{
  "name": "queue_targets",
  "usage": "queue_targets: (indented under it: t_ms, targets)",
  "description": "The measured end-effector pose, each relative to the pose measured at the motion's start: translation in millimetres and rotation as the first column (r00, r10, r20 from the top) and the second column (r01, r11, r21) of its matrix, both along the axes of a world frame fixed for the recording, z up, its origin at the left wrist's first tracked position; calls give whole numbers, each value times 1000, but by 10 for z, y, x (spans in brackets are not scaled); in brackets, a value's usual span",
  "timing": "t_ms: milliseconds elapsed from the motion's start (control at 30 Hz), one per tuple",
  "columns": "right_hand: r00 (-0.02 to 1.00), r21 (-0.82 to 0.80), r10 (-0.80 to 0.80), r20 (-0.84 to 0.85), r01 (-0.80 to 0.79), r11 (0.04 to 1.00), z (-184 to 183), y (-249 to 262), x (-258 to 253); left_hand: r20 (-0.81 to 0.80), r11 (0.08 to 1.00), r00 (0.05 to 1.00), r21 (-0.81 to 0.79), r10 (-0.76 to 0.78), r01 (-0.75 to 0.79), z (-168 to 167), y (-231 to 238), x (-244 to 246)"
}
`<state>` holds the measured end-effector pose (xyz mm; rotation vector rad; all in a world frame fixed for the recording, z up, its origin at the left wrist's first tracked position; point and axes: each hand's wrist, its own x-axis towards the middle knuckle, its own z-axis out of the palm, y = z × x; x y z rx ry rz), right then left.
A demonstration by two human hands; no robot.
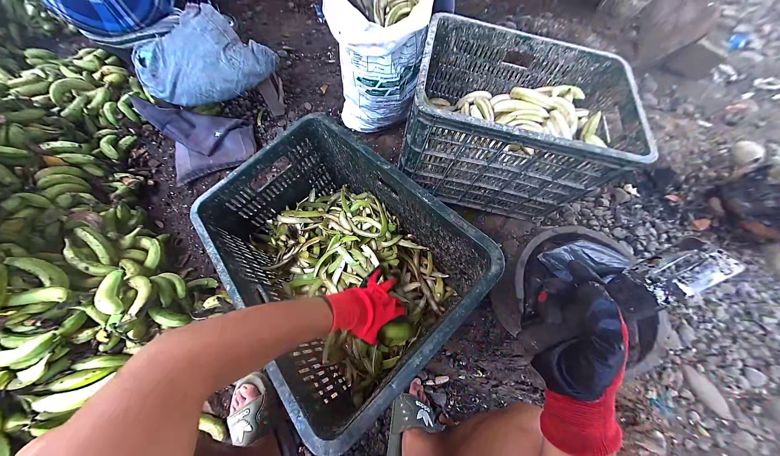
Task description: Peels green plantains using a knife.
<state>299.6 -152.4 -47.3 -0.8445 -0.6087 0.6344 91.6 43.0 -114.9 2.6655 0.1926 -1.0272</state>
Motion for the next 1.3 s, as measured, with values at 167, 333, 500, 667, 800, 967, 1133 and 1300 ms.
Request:
queue_targets:
  t_ms: [167, 333, 500, 667, 800, 967, 1133, 1300]
  targets:
    - [998, 16, 48, -39, -48, 999, 26, 138, -124, -23, 999, 1000, 34, -16, 17, -223, 32, -55]
    - [997, -72, 36, -71, -41, 997, -19, 149, -143, 98, 918, 949, 242, 299, -314, -104, 971, -230]
    - [1000, -103, 17, -17, -19, 995, -5, 120, -101, 335, 616, 687, 304, 645, -726, 177, 1933, -694]
    - [1000, -120, 24, -3, -24, 992, -31, 187, -89, 191, 633, 632, 62, 751, -772, 557, 1530, -882]
    - [998, -93, 52, -36, -55, 994, -16, 282, -162, -199, 521, 502, 55, 842, -852, -72, 949, -899]
    - [995, -28, 82, -51, -84, 996, -28, 206, -130, -11, 158, 158, 75, 987, -985, -355, 639, -655]
    - [995, 13, 68, -73, -67, 998, 10, 346, -136, 72, -78, -101, -278, 992, -957, -231, 673, -394]
    - [996, -22, 76, -47, -77, 997, -8, 247, -114, 312, -51, -259, -544, 914, -838, -352, 1773, -229]
